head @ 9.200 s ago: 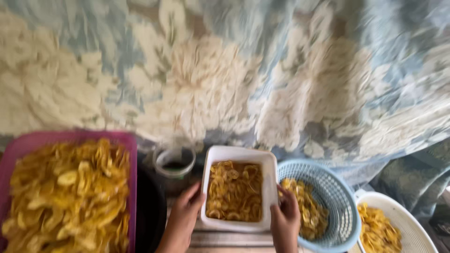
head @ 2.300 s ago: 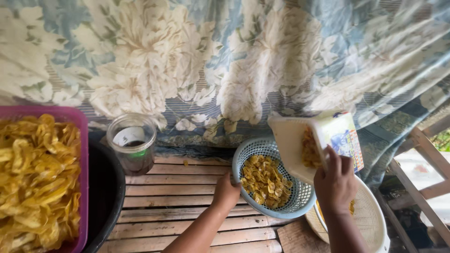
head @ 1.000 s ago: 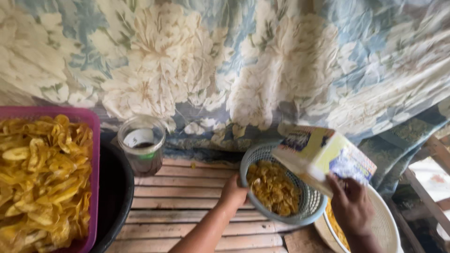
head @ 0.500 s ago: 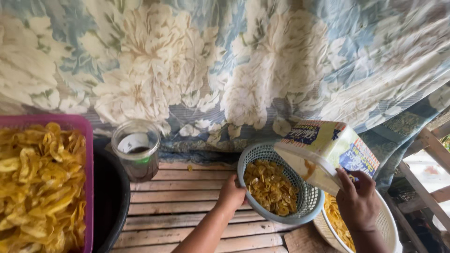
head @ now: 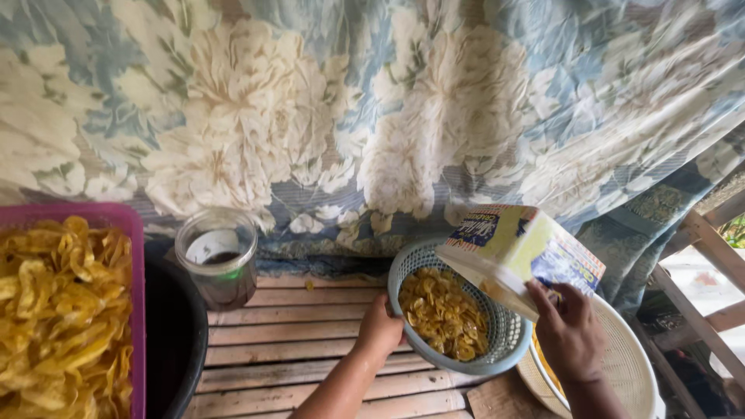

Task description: The person sorts dried fruit pieces by hand from various containers into a central white basin, then uses a small green spoon to transfer seasoning from a jar into the basin and stirs the contents.

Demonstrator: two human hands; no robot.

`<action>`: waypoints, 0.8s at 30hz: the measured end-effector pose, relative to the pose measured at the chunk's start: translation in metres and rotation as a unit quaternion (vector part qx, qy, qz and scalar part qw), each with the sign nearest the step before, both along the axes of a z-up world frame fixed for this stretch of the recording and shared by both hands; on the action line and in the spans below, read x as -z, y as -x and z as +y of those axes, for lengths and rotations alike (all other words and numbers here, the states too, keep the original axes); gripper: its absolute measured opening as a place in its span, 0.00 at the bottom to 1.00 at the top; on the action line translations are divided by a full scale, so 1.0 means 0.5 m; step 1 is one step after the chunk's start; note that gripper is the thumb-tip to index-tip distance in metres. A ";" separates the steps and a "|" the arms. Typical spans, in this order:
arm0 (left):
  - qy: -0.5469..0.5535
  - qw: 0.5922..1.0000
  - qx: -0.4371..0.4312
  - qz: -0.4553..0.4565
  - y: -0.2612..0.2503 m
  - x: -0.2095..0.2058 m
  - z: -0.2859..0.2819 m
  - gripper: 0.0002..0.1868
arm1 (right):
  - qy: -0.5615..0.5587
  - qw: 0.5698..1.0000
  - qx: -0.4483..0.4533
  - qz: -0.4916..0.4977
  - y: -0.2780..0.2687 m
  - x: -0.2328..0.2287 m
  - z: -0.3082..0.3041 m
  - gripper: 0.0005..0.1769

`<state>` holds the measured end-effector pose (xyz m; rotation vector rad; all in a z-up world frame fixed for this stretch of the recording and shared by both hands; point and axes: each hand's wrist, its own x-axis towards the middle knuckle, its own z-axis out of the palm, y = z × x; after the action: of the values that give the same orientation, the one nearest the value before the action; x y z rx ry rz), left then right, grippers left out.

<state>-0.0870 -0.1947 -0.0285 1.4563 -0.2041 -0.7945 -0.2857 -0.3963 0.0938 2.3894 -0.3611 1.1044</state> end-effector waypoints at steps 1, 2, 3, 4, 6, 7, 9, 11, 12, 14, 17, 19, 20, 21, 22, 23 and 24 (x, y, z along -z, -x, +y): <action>0.007 1.000 -0.005 0.007 -0.004 -0.004 -0.001 0.27 | 0.001 1.000 0.008 -0.003 -0.006 -0.001 0.001 0.27; 0.014 1.000 -0.010 0.014 -0.009 -0.009 -0.002 0.27 | -0.003 1.000 -0.014 -0.008 -0.001 0.001 0.006 0.27; 0.000 1.000 -0.001 0.013 -0.015 -0.018 -0.005 0.28 | -0.005 0.999 -0.034 -0.017 0.007 0.000 0.008 0.26; -0.015 1.000 0.009 0.011 -0.017 -0.024 -0.005 0.29 | -0.006 0.998 -0.054 -0.027 0.009 -0.002 0.007 0.26; -0.013 1.000 0.007 0.019 -0.011 -0.017 0.008 0.29 | 0.003 1.000 -0.010 -0.012 0.001 -0.007 -0.007 0.27; 0.007 1.000 0.010 0.018 -0.016 -0.013 0.003 0.27 | 0.006 1.000 0.019 -0.004 0.010 -0.003 -0.008 0.28; 0.022 1.000 0.011 0.014 -0.020 -0.010 -0.007 0.25 | 0.001 0.999 0.005 -0.042 0.028 0.006 0.003 0.28; 0.003 1.000 0.002 0.022 -0.004 -0.007 0.001 0.25 | -0.005 0.998 0.015 -0.055 0.017 0.000 -0.001 0.29; 0.019 1.000 -0.001 0.017 -0.009 -0.006 0.001 0.24 | -0.014 0.998 0.035 -0.042 0.008 -0.003 -0.007 0.30; 0.045 0.999 0.007 0.013 -0.011 0.005 -0.002 0.23 | -0.047 0.997 0.051 -0.032 0.041 0.013 0.012 0.30; 0.000 0.999 -0.005 0.040 -0.005 0.015 -0.005 0.25 | -0.097 0.991 0.042 -0.085 0.028 0.008 0.007 0.29; 0.054 0.998 -0.024 -0.029 -0.003 0.036 -0.019 0.20 | -0.139 0.981 0.097 -0.097 0.012 0.004 -0.006 0.28; 0.081 0.994 -0.032 -0.063 0.004 0.048 -0.022 0.18 | -0.160 0.974 0.108 -0.118 0.027 0.010 0.007 0.31; 0.049 0.997 -0.029 -0.059 -0.007 0.042 -0.032 0.22 | -0.173 0.966 0.111 -0.154 0.015 -0.001 0.006 0.34; 0.017 0.998 -0.027 -0.054 -0.008 0.033 -0.036 0.26 | -0.186 0.957 0.114 -0.190 -0.001 -0.015 0.004 0.37; -0.022 0.999 -0.023 -0.034 0.017 0.033 -0.027 0.30 | -0.249 0.936 0.089 -0.233 -0.005 -0.022 0.007 0.37; -0.033 0.999 -0.017 -0.035 0.020 0.024 -0.020 0.31 | -0.310 0.908 0.064 -0.273 -0.020 -0.027 0.009 0.37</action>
<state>-0.0969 -0.2046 -0.0406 1.5480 -0.2066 -0.7288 -0.2755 -0.3919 0.1075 2.4516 -1.2005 1.7962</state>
